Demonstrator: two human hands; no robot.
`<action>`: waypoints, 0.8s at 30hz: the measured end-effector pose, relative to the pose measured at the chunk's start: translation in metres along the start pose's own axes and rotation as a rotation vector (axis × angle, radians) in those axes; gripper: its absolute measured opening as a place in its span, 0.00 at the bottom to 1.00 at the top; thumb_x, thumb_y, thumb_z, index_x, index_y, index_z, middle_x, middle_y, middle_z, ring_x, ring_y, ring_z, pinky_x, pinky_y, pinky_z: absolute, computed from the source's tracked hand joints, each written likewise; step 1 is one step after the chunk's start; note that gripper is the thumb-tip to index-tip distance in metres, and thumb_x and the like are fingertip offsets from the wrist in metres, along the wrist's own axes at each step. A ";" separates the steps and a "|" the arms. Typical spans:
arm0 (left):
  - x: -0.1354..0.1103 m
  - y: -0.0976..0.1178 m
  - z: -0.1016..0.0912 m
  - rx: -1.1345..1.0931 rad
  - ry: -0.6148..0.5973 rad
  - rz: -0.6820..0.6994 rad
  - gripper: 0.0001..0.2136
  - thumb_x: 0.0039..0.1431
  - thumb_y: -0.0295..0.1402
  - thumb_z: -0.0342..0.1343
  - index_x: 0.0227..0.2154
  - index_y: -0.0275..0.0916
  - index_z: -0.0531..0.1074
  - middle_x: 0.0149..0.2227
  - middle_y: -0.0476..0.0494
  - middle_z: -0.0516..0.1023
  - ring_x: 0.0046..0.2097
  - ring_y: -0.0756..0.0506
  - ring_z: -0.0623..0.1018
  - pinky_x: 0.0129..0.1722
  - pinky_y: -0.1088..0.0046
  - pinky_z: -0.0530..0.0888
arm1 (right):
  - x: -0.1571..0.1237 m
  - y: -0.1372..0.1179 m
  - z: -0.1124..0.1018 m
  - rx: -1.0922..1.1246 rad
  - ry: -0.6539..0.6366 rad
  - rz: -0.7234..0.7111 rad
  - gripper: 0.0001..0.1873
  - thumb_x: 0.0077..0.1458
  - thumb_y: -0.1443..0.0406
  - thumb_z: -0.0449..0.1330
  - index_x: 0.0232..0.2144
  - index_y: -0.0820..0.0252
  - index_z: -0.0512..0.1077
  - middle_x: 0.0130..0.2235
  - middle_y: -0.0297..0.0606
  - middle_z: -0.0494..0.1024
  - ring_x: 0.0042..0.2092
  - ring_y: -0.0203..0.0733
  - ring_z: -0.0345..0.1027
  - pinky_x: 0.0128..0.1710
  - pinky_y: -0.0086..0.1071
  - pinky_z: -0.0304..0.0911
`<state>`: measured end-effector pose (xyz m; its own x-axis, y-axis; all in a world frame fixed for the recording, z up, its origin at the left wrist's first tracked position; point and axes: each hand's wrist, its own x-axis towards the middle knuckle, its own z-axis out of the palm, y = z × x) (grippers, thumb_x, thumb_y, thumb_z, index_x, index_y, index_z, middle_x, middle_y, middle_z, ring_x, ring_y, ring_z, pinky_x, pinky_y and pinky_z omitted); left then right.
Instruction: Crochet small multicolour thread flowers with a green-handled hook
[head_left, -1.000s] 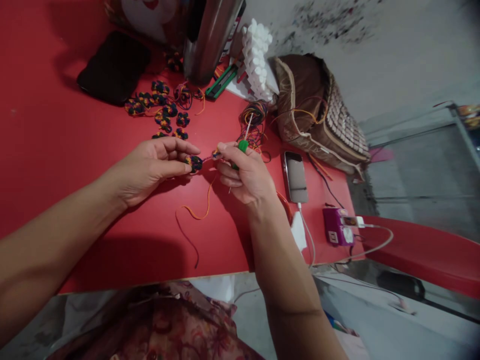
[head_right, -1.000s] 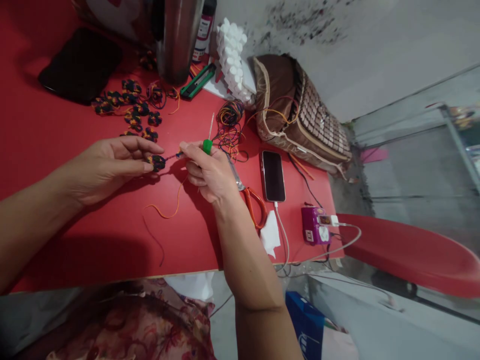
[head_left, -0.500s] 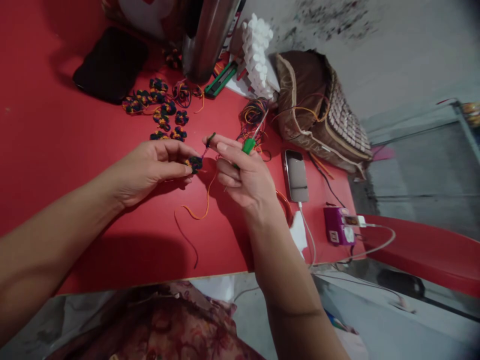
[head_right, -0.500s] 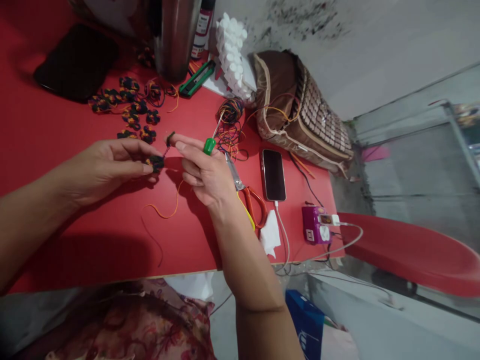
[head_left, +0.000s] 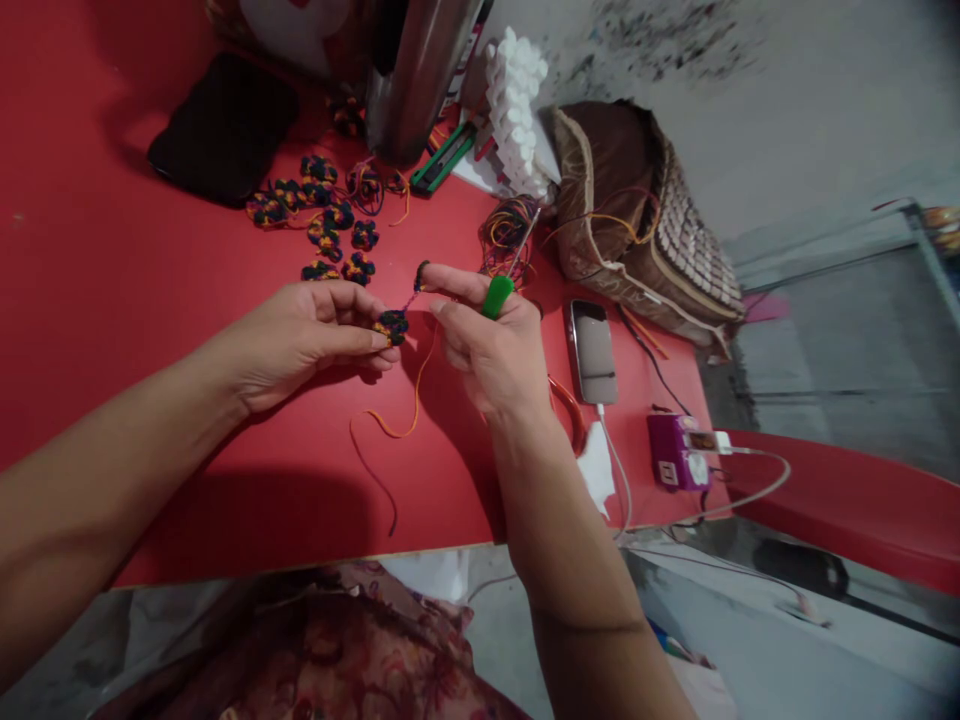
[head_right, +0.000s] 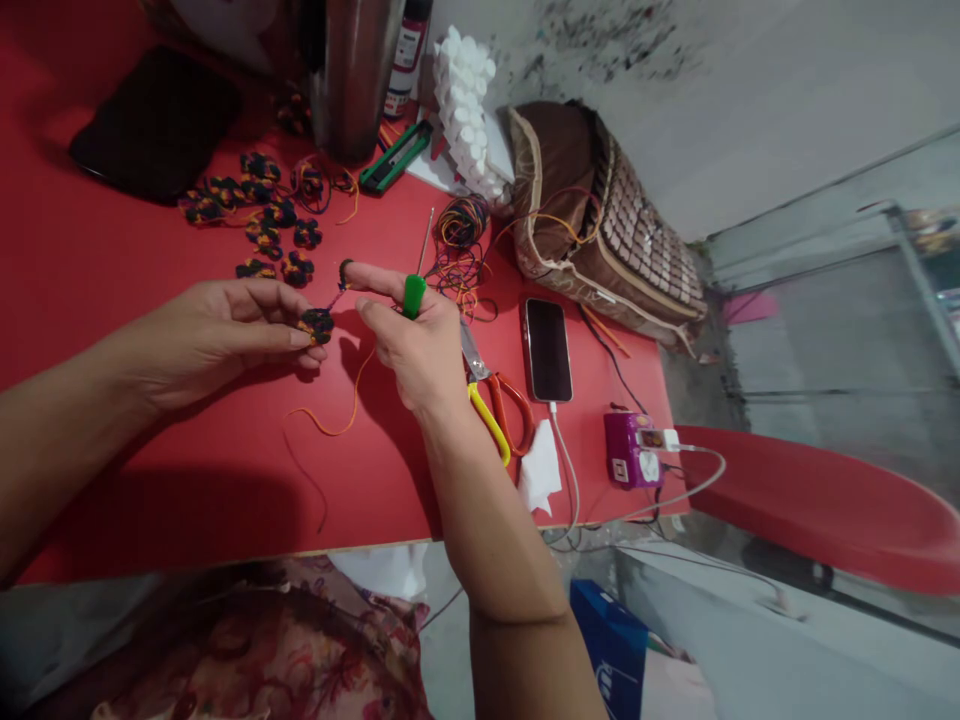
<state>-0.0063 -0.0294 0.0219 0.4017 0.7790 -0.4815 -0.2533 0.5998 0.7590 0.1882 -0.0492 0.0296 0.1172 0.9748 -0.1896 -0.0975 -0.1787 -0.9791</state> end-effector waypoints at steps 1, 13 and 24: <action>0.000 -0.001 -0.001 0.002 -0.004 0.001 0.11 0.55 0.15 0.70 0.32 0.36 0.79 0.29 0.44 0.86 0.28 0.47 0.86 0.32 0.76 0.84 | -0.001 0.000 0.000 -0.007 0.003 0.004 0.12 0.54 0.66 0.71 0.42 0.55 0.85 0.30 0.30 0.77 0.22 0.27 0.43 0.19 0.29 0.39; 0.001 -0.001 -0.001 -0.008 0.027 0.023 0.12 0.53 0.15 0.68 0.34 0.37 0.78 0.28 0.47 0.85 0.30 0.46 0.87 0.34 0.73 0.85 | -0.001 -0.002 0.002 -0.064 -0.042 0.022 0.10 0.56 0.61 0.76 0.34 0.56 0.78 0.28 0.28 0.76 0.23 0.27 0.50 0.19 0.26 0.44; 0.001 -0.008 -0.002 0.051 0.013 0.162 0.11 0.54 0.19 0.70 0.38 0.37 0.80 0.31 0.46 0.85 0.32 0.48 0.85 0.35 0.74 0.82 | -0.003 -0.001 0.002 -0.127 -0.131 -0.020 0.18 0.55 0.52 0.81 0.30 0.57 0.81 0.26 0.31 0.74 0.27 0.32 0.61 0.22 0.27 0.53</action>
<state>-0.0061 -0.0327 0.0146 0.3477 0.8674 -0.3560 -0.2693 0.4561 0.8482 0.1864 -0.0513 0.0315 -0.0124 0.9858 -0.1673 0.0297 -0.1668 -0.9855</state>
